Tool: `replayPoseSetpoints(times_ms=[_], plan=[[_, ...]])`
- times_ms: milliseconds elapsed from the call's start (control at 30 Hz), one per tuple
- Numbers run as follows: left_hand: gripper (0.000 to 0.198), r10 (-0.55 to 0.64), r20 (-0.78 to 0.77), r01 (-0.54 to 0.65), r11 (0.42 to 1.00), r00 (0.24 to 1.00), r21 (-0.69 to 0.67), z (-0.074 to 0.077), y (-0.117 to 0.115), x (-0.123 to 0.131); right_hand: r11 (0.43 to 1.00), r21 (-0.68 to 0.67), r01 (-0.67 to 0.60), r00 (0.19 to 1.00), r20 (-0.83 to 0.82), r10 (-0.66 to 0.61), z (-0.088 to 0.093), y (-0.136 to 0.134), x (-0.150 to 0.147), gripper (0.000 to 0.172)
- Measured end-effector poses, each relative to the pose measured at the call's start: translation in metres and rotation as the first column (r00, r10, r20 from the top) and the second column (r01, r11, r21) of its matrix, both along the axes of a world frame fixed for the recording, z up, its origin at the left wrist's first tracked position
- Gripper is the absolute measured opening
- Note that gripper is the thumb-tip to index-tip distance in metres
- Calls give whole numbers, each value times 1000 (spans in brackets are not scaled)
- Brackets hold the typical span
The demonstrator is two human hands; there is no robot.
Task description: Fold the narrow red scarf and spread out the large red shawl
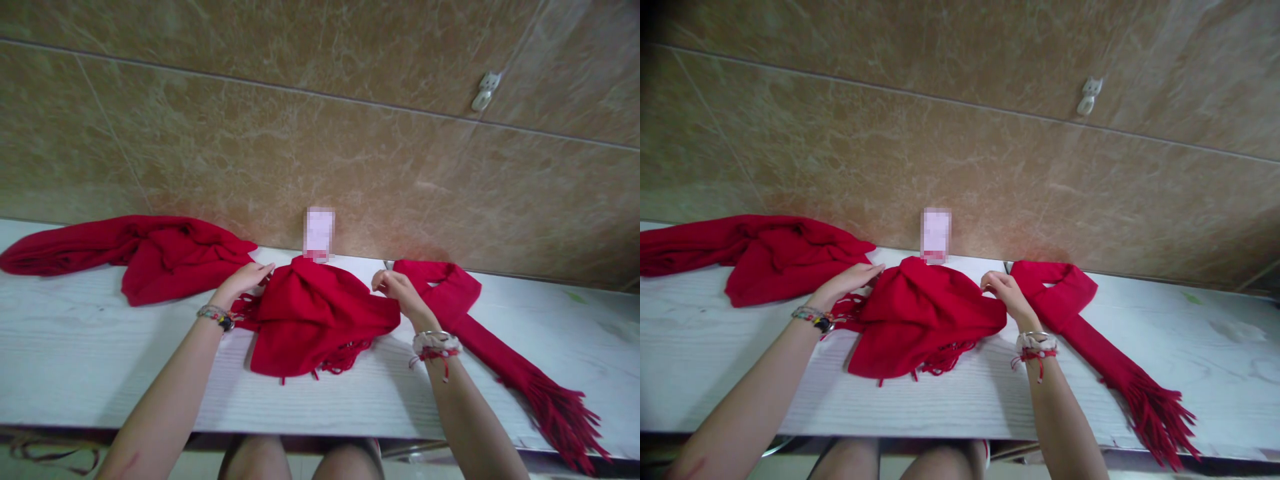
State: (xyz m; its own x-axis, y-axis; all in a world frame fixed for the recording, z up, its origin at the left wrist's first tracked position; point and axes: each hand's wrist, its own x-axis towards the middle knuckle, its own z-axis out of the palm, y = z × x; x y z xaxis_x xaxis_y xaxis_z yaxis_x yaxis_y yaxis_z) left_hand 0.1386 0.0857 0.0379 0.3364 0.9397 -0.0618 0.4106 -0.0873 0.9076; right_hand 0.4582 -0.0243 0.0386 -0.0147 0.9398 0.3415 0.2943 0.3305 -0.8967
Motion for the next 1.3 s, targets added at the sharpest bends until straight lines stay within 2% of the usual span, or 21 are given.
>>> replayPoseSetpoints(times_ms=[100, 200, 333, 467, 600, 700, 767, 867, 967, 1033, 1100, 1167, 1300], plan=[[29, -4, 35, 5, 1000, 999, -11, -4, 3, 8, 996, 23, 88, 972, 215, -91, -4, 3, -16, 37], [24, -39, 57, 41, 999, 998, -28, -6, 2, 15, 980, 176, 88, 905, 398, -152, -6, 3, -30, 24], [22, -84, 133, 83, 996, 988, 7, -6, 0, 22, 953, 282, 110, 836, 493, -242, 1, 12, -45, 18], [28, -66, 236, 45, 995, 969, 94, 0, 1, 29, 960, 246, 130, 772, 583, -254, 20, 37, -68, 20], [30, -70, 330, 23, 989, 941, 146, 5, -2, 33, 991, 125, 54, 678, 724, -128, 40, 58, -91, 14], [27, -92, 401, 39, 990, 912, 138, 8, -8, 35, 991, 124, 44, 673, 729, -121, 51, 61, -95, 7], [26, -72, 451, 51, 997, 889, 59, 9, -11, 34, 983, 169, 69, 707, 686, -168, 56, 57, -92, 8], [28, -10, 540, 97, 986, 842, -132, 7, -15, 33, 969, 238, 65, 754, 625, -204, 66, 48, -82, 11], [29, 0, 574, 193, 942, 819, -276, 6, -16, 33, 956, 293, -3, 780, 599, -182, 82, 36, -68, 13], [30, -52, 557, 278, 902, 829, -330, 9, -16, 35, 954, 295, -59, 776, 615, -142, 93, 26, -54, 12], [31, -137, 503, 350, 866, 853, -357, 17, -13, 41, 961, 267, -71, 760, 638, -121, 103, 14, -36, 12], [35, -207, 421, 370, 859, 883, -355, 31, -10, 48, 977, 210, -48, 742, 662, -106, 108, 3, -16, 13], [37, -259, 255, 313, 929, 932, -200, 66, -6, 60, 995, -42, -95, 694, 713, 97, 107, -8, 14, 14]])
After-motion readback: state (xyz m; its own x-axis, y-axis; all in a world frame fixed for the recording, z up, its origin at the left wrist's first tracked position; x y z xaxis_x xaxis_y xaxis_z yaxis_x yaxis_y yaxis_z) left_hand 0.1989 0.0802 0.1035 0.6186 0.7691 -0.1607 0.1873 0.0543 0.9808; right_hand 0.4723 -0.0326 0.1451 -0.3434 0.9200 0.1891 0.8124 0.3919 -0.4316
